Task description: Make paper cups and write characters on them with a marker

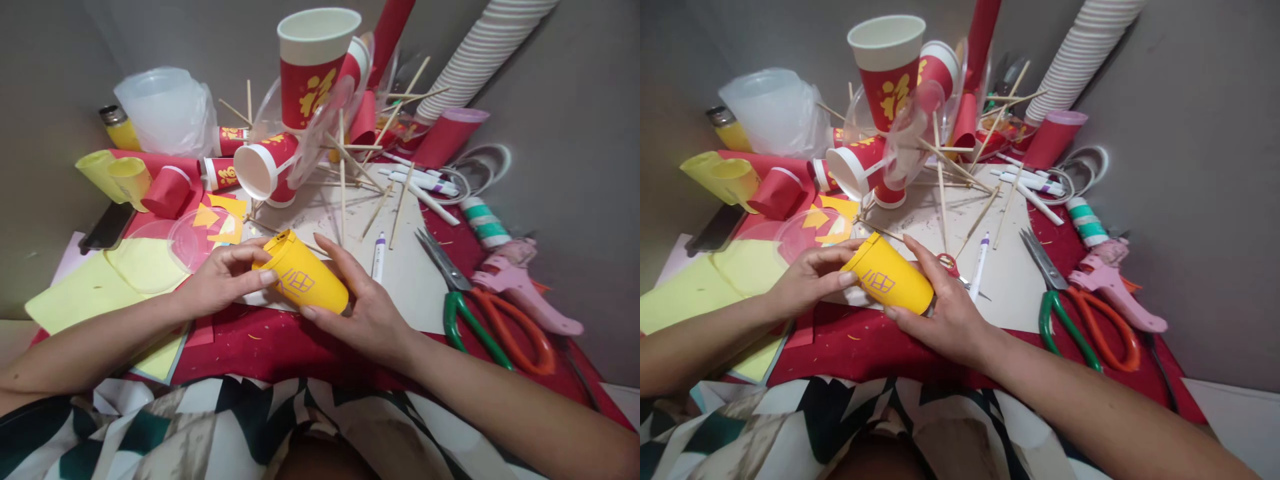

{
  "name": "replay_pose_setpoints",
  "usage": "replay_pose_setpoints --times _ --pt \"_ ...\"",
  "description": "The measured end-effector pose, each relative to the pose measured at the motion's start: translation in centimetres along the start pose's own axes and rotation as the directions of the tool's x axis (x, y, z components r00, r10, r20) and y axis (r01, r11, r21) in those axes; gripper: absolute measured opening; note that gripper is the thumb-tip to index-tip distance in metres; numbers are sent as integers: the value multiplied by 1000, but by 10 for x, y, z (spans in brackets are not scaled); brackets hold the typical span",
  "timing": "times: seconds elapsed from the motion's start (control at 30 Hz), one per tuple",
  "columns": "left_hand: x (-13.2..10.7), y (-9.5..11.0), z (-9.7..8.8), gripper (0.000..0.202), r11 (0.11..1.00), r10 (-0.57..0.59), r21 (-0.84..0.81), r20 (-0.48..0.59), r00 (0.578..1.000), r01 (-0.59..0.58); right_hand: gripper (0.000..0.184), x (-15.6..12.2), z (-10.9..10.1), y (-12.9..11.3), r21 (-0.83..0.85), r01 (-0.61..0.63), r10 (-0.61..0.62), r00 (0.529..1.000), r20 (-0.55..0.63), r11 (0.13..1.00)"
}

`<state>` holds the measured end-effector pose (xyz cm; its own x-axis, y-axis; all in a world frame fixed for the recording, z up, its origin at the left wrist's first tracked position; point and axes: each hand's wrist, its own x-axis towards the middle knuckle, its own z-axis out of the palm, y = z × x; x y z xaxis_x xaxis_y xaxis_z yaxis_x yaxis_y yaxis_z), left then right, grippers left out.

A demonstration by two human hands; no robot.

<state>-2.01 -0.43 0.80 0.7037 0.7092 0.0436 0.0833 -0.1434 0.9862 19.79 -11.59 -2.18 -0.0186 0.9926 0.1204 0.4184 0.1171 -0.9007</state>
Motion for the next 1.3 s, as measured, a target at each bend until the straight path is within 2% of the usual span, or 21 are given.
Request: replay_pose_setpoints --times 0.13,0.2,0.27,0.33,0.47,0.53,0.6,0.7,0.8,0.9,0.97,1.13,1.3 --pt "-1 -1 -4 35 993 117 48 -173 978 -110 87 -1 0 3 -95 28 -36 996 -79 995" --pt "-3 0 -5 26 975 207 131 -272 940 -177 87 -1 1 5 -142 63 -77 993 -95 988" --pt "-5 3 -4 18 955 278 195 -314 908 -225 86 -2 2 6 -203 99 -123 987 -108 974" --pt "-8 5 -2 14 952 287 197 -290 913 -236 86 -2 3 9 -274 148 -183 978 -104 950" --pt "-11 8 5 20 993 109 72 -183 977 -98 90 -1 5 13 -419 284 -346 935 -79 862" --pt "-12 9 7 19 999 41 18 -125 991 -39 91 0 6 14 -449 338 -408 910 -67 827" --pt "-12 9 8 18 1000 21 -6 -77 997 -21 91 -1 5 15 -441 368 -433 900 -54 819" --pt "-12 8 6 17 999 18 -45 -56 998 -20 91 -2 3 14 -342 332 -374 925 -63 879" --pt "-12 5 3 15 995 49 -87 -59 997 -54 92 -1 0 13 -195 205 -223 972 -73 959" --pt "-10 3 2 12 993 51 -102 -39 998 -55 91 0 -2 12 -129 84 -91 994 -53 988" --pt "-9 3 2 13 993 25 -111 -36 999 -29 89 0 -1 13 -138 81 -89 995 -54 987" --pt "-9 7 4 26 998 -37 -55 -7 999 37 89 -1 3 17 -261 269 -304 947 -102 927" --pt "-11 4 2 33 997 -49 -52 31 998 50 90 -1 5 17 -370 365 -429 897 -108 854"
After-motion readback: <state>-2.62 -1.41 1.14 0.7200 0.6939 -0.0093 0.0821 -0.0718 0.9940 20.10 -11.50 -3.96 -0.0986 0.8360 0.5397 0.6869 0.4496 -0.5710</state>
